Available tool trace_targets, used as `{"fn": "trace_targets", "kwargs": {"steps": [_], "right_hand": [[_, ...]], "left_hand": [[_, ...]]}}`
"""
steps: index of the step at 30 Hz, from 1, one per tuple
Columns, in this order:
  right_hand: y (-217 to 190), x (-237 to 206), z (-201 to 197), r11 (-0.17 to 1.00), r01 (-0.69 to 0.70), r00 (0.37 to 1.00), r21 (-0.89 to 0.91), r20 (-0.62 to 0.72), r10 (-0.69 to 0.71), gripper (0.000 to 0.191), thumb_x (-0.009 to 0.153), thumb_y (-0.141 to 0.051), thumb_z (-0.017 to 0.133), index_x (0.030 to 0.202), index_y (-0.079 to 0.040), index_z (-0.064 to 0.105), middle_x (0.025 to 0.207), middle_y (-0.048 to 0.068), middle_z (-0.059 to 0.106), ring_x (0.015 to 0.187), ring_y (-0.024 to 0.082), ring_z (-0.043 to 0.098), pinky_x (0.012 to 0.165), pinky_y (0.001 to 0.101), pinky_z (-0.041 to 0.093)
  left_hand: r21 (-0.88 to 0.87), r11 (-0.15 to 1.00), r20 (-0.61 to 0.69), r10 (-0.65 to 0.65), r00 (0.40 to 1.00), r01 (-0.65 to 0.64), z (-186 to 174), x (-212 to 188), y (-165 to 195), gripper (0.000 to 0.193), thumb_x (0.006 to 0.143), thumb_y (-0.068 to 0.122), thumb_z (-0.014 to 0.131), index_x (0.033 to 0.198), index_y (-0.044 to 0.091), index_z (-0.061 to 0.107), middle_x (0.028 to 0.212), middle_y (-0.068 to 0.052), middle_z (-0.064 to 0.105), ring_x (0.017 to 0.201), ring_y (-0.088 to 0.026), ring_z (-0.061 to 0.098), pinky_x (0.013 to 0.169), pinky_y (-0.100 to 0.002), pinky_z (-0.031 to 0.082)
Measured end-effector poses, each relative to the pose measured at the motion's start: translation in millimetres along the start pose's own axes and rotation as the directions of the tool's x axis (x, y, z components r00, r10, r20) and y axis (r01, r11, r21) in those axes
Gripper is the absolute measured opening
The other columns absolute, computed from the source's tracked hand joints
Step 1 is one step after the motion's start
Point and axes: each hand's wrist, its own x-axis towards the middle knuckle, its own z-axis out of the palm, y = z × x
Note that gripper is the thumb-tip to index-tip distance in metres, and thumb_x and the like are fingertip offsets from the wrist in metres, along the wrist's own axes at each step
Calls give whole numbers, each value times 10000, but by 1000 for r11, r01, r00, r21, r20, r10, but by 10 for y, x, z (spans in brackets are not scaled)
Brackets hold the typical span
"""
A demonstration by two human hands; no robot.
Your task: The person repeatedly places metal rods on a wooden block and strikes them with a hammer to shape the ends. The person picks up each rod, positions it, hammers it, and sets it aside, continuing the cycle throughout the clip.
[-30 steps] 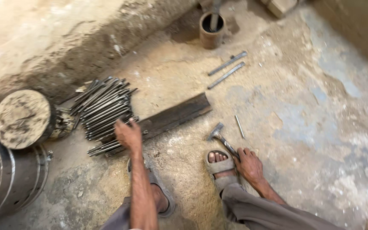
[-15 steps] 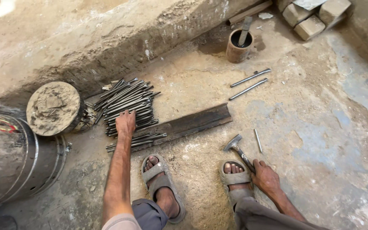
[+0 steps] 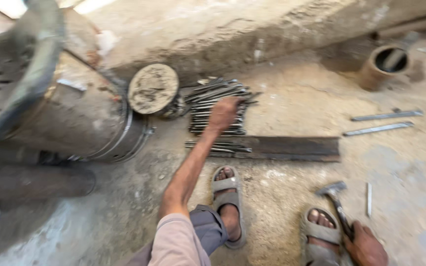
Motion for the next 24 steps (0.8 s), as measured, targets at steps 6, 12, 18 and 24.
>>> {"fn": "trace_targets", "kwargs": {"steps": [6, 12, 18, 24], "right_hand": [[-28, 117, -28, 946, 256, 965, -200, 2, -261, 370, 855, -451, 682, 1120, -203, 607, 1082, 109, 675, 986, 298, 725, 896, 425, 629], [31, -228, -54, 998, -24, 989, 53, -144, 31, 339, 873, -333, 688, 1121, -130, 578, 1067, 175, 659, 978, 417, 680, 822, 541, 554], [-118, -317, -274, 995, -22, 992, 99, -124, 34, 368, 836, -271, 732, 1122, -116, 559, 1039, 177, 640, 980, 427, 672, 820, 545, 556], [-143, -404, -382, 989, -45, 994, 144, -89, 58, 366, 836, -231, 737, 1129, -107, 556, 1067, 176, 624, 996, 429, 663, 820, 545, 550]], "left_hand": [[-202, 979, 375, 54, 926, 25, 10, 407, 1078, 282, 964, 218, 677, 1239, 160, 673, 1158, -92, 726, 942, -285, 735, 735, -397, 613], [-240, 954, 516, -29, 856, 177, 661, 65, 1773, 291, 948, 280, 702, 1222, 186, 671, 1135, -83, 704, 952, -322, 723, 786, -446, 594], [-192, 974, 474, -17, 880, 122, 1125, -207, 1861, 291, 917, 230, 711, 1199, 168, 673, 1079, -90, 688, 974, -318, 705, 752, -466, 584], [-127, 988, 551, -3, 834, 88, 1378, -367, 2052, 428, 849, 161, 753, 1262, 137, 646, 1099, -110, 627, 1023, -312, 653, 785, -452, 587]]}}
